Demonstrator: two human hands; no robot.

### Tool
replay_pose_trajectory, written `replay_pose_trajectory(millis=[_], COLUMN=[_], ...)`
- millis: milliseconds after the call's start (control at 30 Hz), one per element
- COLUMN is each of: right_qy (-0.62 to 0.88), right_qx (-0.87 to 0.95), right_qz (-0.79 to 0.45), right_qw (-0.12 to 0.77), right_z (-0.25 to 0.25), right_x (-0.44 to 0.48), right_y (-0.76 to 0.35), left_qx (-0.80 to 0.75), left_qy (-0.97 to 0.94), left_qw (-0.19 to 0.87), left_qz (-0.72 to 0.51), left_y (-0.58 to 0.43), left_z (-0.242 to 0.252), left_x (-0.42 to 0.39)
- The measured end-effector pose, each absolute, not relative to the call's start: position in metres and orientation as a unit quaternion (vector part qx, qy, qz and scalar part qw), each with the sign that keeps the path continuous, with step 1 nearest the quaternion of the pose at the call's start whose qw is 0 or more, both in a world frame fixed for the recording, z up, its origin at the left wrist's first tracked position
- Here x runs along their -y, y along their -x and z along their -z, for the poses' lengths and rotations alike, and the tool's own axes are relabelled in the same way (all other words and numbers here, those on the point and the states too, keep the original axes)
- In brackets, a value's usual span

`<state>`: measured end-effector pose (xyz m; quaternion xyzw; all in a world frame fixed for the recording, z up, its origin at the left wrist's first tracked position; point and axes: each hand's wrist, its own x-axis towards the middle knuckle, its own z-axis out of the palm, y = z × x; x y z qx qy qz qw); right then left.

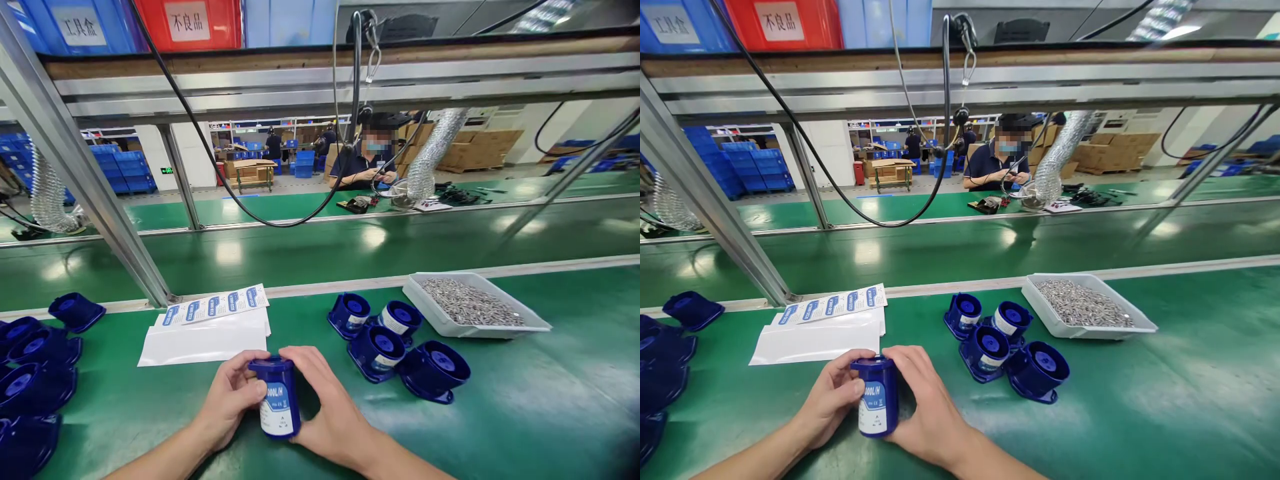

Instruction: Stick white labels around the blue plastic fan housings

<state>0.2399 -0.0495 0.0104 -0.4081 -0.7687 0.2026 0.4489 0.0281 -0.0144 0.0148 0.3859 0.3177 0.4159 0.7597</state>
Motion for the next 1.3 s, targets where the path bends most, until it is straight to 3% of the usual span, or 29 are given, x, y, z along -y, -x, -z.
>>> replay_pose_trajectory(millis=[633, 1300], right_qy=[0.456, 0.439], right_qx=[0.801, 0.795], right_qz=[-0.051, -0.1], right_qw=[0.386, 0.405], right_z=[-0.011, -0.008], right_x=[0.068, 0.057], right_y=[-0.216, -0.232], left_qx=[-0.407, -0.375], left_qy=[-0.487, -0.559], left_qw=[0.661, 0.648], left_qz=[-0.401, -0.355], left_y=[-0.032, -0.033], left_z=[-0.013, -0.007], left_x=[0.026, 0.039])
